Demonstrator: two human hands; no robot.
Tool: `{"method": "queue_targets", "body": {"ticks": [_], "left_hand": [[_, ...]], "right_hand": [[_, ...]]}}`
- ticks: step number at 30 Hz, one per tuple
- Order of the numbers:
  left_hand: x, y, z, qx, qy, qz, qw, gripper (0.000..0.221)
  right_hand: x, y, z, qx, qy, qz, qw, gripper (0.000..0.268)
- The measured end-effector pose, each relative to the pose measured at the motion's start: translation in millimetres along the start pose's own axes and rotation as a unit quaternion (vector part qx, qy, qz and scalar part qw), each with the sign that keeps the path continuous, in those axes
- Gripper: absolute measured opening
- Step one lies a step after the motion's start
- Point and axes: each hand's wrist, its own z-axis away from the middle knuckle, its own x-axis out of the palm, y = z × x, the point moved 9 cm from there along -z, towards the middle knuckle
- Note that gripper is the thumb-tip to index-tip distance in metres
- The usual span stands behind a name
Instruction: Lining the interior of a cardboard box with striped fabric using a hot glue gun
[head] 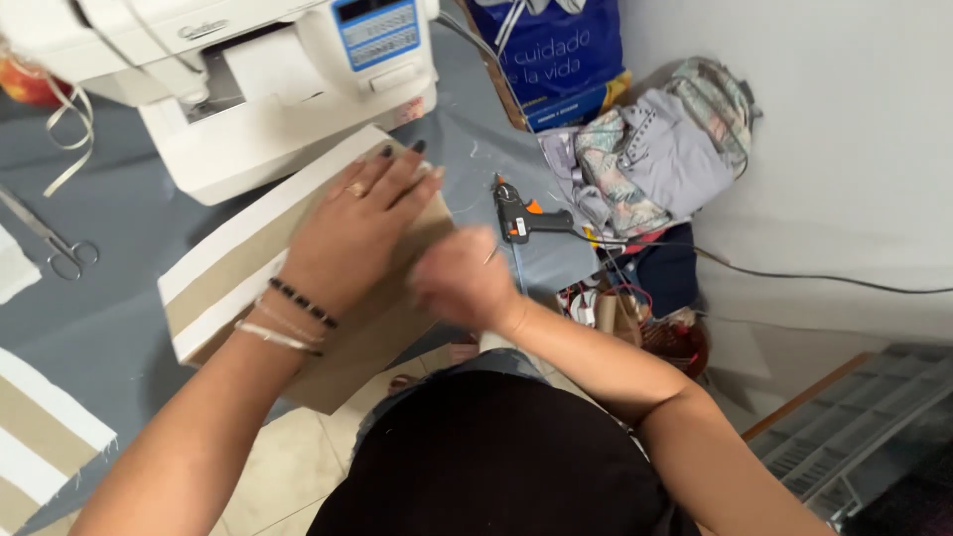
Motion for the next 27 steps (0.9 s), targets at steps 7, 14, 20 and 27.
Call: {"method": "queue_targets", "body": {"ticks": [7, 14, 20, 27], "left_hand": [[-10.7, 21.0, 6.1, 0.046, 0.075, -0.153, 0.984, 0.023], [-13.2, 57.9, 18.2, 0.064, 0.061, -0.058, 0.994, 0.007], [-77.2, 121.3, 28.1, -0.022, -0.025, -0.064, 0.997, 0.028], [-115.3, 20.3, 211.3, -0.471, 0.160, 0.276, 0.822, 0.074]], "right_hand": [[5.7, 78.9, 0.5, 0.250, 0.026, -0.157, 0.955, 0.094], [-44.5, 34.1, 33.6, 0.121, 0.049, -0.027, 0.991, 0.067], [-56.6, 56.0, 17.7, 0.326, -0.045, -0.194, 0.924, 0.083], [-64.2, 43.5, 21.5, 0.370, -0.086, -0.184, 0.906, 0.064]]}}
